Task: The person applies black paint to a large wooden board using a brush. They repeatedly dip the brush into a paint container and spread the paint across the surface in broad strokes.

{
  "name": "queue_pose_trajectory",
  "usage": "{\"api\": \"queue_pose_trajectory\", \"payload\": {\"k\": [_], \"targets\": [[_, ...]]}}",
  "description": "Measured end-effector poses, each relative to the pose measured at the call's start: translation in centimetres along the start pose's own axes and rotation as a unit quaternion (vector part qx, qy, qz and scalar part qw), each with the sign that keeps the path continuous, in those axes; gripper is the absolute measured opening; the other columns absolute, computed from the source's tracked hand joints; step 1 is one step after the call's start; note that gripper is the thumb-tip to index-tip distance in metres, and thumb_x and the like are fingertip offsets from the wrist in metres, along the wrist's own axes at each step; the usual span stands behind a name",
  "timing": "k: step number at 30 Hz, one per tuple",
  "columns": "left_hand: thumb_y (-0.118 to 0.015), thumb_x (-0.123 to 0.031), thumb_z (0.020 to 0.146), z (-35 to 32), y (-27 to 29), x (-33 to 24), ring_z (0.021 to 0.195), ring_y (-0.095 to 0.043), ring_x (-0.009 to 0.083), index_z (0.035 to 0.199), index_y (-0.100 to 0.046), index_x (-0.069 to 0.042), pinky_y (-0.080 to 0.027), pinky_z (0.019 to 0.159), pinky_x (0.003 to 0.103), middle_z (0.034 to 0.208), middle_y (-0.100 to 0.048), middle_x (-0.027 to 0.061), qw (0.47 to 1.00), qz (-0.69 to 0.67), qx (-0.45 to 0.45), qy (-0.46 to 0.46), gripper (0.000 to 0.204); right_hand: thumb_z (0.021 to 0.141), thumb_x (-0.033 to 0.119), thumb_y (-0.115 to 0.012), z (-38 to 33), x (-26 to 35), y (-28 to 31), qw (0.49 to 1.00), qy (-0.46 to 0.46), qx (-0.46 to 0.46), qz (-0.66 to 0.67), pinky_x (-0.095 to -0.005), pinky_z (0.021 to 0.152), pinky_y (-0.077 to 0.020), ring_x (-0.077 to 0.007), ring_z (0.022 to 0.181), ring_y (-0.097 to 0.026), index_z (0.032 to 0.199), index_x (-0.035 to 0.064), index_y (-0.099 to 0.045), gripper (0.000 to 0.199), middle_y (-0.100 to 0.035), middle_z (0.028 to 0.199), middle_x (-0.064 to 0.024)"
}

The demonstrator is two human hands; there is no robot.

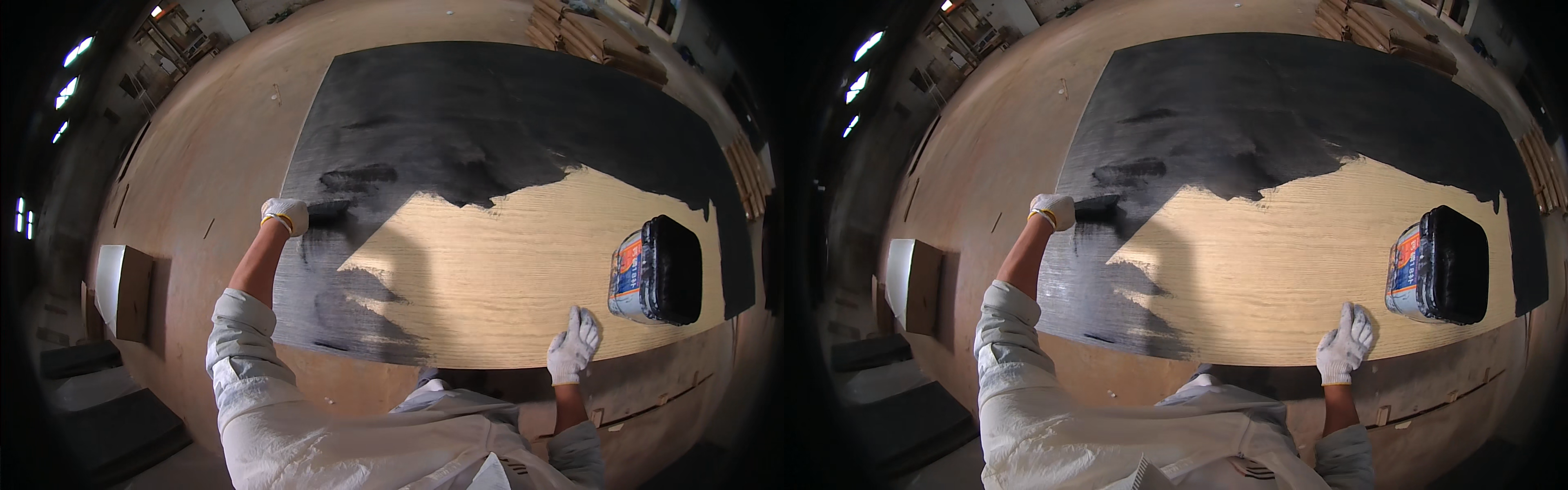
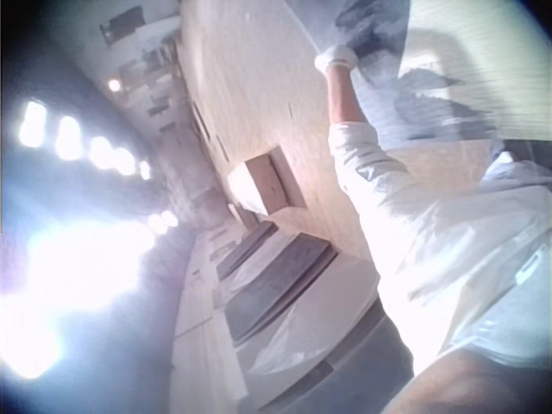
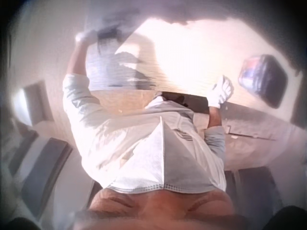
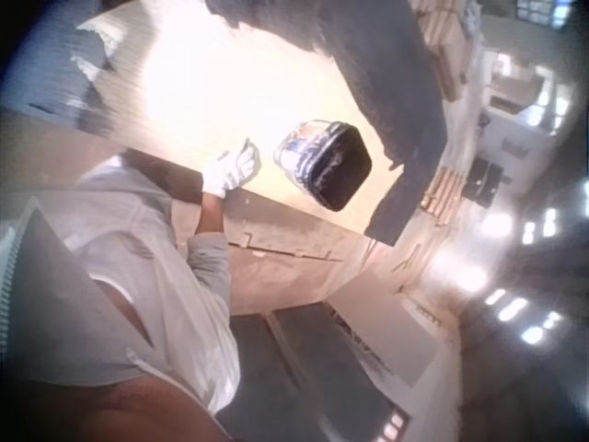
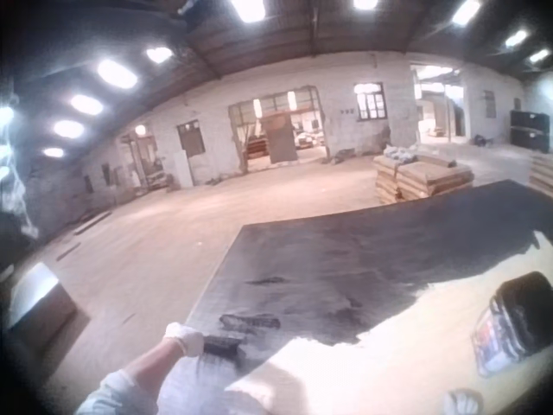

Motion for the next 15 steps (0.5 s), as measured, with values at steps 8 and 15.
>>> {"api": "queue_pose_trajectory", "payload": {"k": [8,15], "targets": [[-0.063,-0.025,0.094,-0.8,-0.2,0.1,0.117,-0.077,0.0317,0.120,-0.083,-0.015,-0.061,0.091,0.045,0.125,-0.080,0.0109,1.000,0.012,0.011,0.001,0.034,0.091,0.017,-0.061,0.3,0.3,0.6,1.000,-0.001,0.013,0.008,-0.0551,0.125,-0.0290,-0.0394,0.148,-0.042,0.162,0.0092,-0.043,0.073,-0.048,0.158,-0.0198],[-0.063,-0.021,0.088,-3.9,-2.2,1.1,0.108,-0.078,0.0355,0.112,-0.084,-0.011,-0.062,0.087,0.048,0.113,-0.081,0.0145,0.999,-0.036,0.031,-0.026,0.033,0.091,0.017,-0.062,-0.2,0.2,0.8,1.000,-0.002,0.013,0.002,-0.0519,0.125,-0.0304,-0.0379,0.147,-0.043,0.160,0.0103,-0.046,0.071,-0.049,0.159,-0.0170]]}}
Point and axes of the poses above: each hand's wrist, its own z-axis towards the middle knuckle, its own y-axis out of the back of the hand, x = y × z, the point moved 4 cm from there along z, towards the middle knuckle
